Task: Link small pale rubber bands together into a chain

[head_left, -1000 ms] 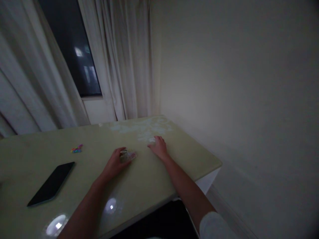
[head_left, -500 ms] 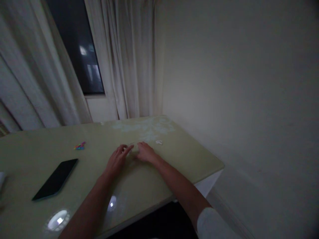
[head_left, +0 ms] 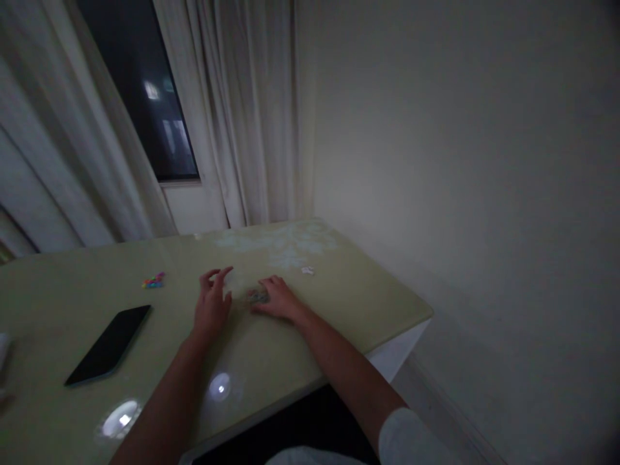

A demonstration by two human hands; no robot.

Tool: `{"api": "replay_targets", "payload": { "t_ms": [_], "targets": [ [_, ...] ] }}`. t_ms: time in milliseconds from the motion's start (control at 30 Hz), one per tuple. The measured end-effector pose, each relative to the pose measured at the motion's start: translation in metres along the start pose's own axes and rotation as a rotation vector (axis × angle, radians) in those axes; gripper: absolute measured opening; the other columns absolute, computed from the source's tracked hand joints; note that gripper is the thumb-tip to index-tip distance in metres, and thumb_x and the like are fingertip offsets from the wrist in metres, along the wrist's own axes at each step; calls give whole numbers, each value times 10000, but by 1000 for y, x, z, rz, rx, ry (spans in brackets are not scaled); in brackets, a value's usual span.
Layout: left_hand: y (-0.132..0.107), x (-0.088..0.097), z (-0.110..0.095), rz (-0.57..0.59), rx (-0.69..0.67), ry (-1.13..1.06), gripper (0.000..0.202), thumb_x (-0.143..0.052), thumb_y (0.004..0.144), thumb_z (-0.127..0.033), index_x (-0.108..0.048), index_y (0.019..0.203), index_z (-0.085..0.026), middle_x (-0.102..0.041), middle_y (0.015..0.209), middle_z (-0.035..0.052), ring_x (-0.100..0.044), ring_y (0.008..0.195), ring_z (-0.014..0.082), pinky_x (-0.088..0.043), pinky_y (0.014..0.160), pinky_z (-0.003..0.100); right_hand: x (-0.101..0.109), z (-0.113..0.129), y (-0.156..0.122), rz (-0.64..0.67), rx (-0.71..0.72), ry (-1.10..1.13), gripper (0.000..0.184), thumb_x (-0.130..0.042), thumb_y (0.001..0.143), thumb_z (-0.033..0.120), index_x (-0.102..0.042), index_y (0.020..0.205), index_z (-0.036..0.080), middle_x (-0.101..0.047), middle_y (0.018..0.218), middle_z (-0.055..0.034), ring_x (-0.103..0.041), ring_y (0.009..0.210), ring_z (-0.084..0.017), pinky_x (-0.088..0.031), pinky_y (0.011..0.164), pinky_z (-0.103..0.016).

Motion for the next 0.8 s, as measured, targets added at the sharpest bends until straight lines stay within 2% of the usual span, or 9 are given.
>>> {"api": "replay_targets", "payload": {
  "t_ms": [100, 167, 233, 333, 433, 500, 600, 700, 800],
  "targets": [
    [4, 9, 25, -73, 131, -28, 726, -675, 806, -278, -458, 1495, -197, -322, 1484, 164, -641, 1098, 271, -591, 977, 469, -11, 16, 2, -3, 108, -94, 779, -827, 788, 624, -610, 1401, 196, -590, 1406, -169, -526, 1294, -367, -402, 1111, -535],
    [8, 13, 40, -85, 206, -38, 772, -736, 755, -392, -497, 1446, -143, -352, 1462, 200, -625, 1150, 324, -592, 964, 503, -19, 25, 6, 16, 184, -153, 625, -729, 894, 617, -642, 1360, 210, -608, 1392, -157, -531, 1271, -360, -402, 1093, -542],
    [10, 13, 52, -63, 262, -45, 806, -757, 716, -492, -544, 1390, -105, -447, 1401, 228, -609, 1195, 387, -579, 960, 550, -24, 29, 12, 58, 238, -171, 434, -660, 985, 519, -686, 1282, 203, -646, 1330, -144, -544, 1240, -323, -401, 1088, -499],
    [11, 8, 59, 29, 299, -77, 838, -747, 691, -577, -580, 1353, -92, -601, 1280, 230, -632, 1193, 427, -555, 977, 584, -18, 25, 18, 123, 279, -160, 230, -661, 1013, 340, -726, 1167, 183, -687, 1204, -128, -586, 1146, -268, -431, 1037, -415],
    [8, -1, 56, 151, 278, -145, 910, -710, 722, -621, -508, 1445, -106, -678, 1272, 224, -670, 1196, 393, -566, 973, 531, -1, 10, 13, 170, 289, -130, 109, -712, 964, 209, -754, 1065, 194, -694, 1100, -91, -617, 1034, -227, -465, 943, -346],
    [4, -6, 52, 231, 246, -192, 923, -696, 734, -626, -479, 1478, -124, -711, 1273, 214, -701, 1173, 359, -589, 932, 480, 11, -4, 5, 182, 281, -98, 110, -728, 934, 138, -765, 1021, 194, -694, 1049, -72, -627, 988, -207, -471, 908, -317],
    [2, -8, 45, 316, 186, -223, 873, -731, 682, -620, -573, 1395, -141, -746, 1247, 200, -742, 1096, 347, -605, 893, 453, 25, -20, -11, 154, 253, -28, 149, -719, 919, 80, -772, 1020, 177, -704, 1043, -75, -644, 999, -202, -481, 926, -312],
    [6, -4, 31, 294, 119, -184, 799, -737, 675, -617, -640, 1325, -161, -712, 1330, 195, -676, 1219, 390, -535, 1026, 522, 31, -27, -21, 95, 220, 69, 198, -702, 944, 106, -758, 1122, 173, -718, 1106, -83, -667, 1036, -194, -495, 962, -310],
    [7, -7, 4, 238, 32, -133, 638, -640, 824, -588, -644, 1338, -210, -671, 1407, 150, -595, 1322, 361, -465, 1110, 534, 33, -31, -23, 37, 180, 165, 310, -648, 983, 121, -697, 1281, 190, -710, 1213, -91, -693, 1018, -167, -528, 930, -292]
  ]
}}
Point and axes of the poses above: each hand's wrist, its own y-axis towards the middle knuckle, its own x-axis out of the back of the hand, z = x × y, the point moved 5 cm from there along y, towards the middle knuckle
